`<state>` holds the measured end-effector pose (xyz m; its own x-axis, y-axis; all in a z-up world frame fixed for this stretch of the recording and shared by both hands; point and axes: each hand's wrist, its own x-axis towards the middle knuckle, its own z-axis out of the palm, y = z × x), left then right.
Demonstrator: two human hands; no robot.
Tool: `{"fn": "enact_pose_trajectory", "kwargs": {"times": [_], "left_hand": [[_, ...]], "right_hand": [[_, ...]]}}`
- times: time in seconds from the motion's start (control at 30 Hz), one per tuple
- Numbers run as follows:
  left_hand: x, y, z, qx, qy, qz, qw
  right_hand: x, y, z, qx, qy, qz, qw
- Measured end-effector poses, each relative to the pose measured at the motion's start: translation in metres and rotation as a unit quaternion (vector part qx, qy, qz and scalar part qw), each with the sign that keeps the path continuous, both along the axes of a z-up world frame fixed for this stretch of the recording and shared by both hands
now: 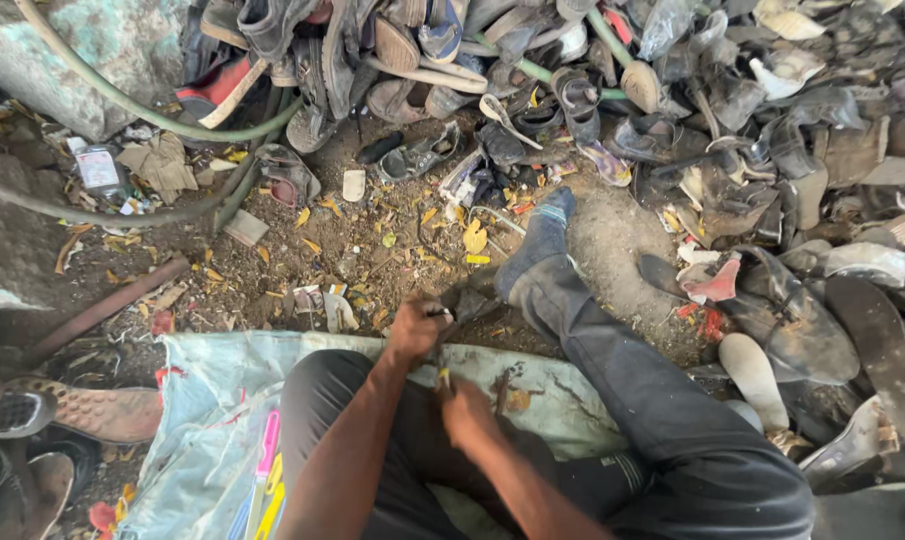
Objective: The person sorts through a large pile of shoes and sandals, using a knife to trim or scrape materials from some items.
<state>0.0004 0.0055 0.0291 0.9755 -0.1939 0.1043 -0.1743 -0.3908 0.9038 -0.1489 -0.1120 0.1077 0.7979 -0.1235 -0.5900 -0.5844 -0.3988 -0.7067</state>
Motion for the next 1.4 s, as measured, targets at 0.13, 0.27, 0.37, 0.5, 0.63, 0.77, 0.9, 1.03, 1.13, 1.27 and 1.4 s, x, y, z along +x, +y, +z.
{"fn": "enact_pose_trajectory", "kwargs": {"times": [0.13,0.27,0.37,0.5,0.63,0.77,0.9,1.03,1.13,1.27,1.4], "left_hand": [[-0.006,0.004,0.006,-0.077,0.146,0.018,0.986],[-0.017,0.002,0.009,-0.125,0.205,-0.046,0.970],[-0.029,-0.011,0.005,-0.042,0.097,-0.040,0.994],[-0.034,-0.038,0.003,0.034,-0.071,-0.191,0.978],[-0.040,-0.063,0.003,-0.040,-0.020,-0.267,0.963],[-0.042,-0.081,-0.004,-0.111,0.138,-0.190,0.966],[-0.054,-0.082,-0.006,-0.111,-0.036,-0.257,0.959],[-0.066,-0.095,0.009,-0.257,0.268,-0.112,0.922],[-0.085,-0.098,0.012,-0.343,0.336,-0.094,0.872],[-0.082,-0.105,0.012,-0.366,0.306,-0.084,0.875],[-0.087,-0.109,0.004,-0.424,0.331,-0.050,0.842]], "right_hand": [[-0.007,0.005,0.005,0.090,-0.034,-0.048,0.994],[0.004,0.007,0.001,0.163,-0.022,-0.097,0.982],[-0.008,-0.009,0.001,0.220,0.016,-0.140,0.965],[-0.031,-0.061,0.015,0.130,0.106,-0.083,0.982],[-0.038,-0.103,0.032,0.199,0.085,-0.066,0.974],[-0.043,-0.099,0.031,0.177,0.064,-0.100,0.977],[-0.062,-0.068,0.025,0.091,-0.019,-0.126,0.988],[-0.081,-0.063,0.040,0.114,0.004,-0.161,0.980],[-0.096,-0.060,0.043,0.042,0.004,-0.145,0.989],[-0.076,-0.062,0.025,-0.008,0.000,-0.137,0.990],[-0.087,-0.056,-0.006,-0.188,-0.212,-0.072,0.956]]}}
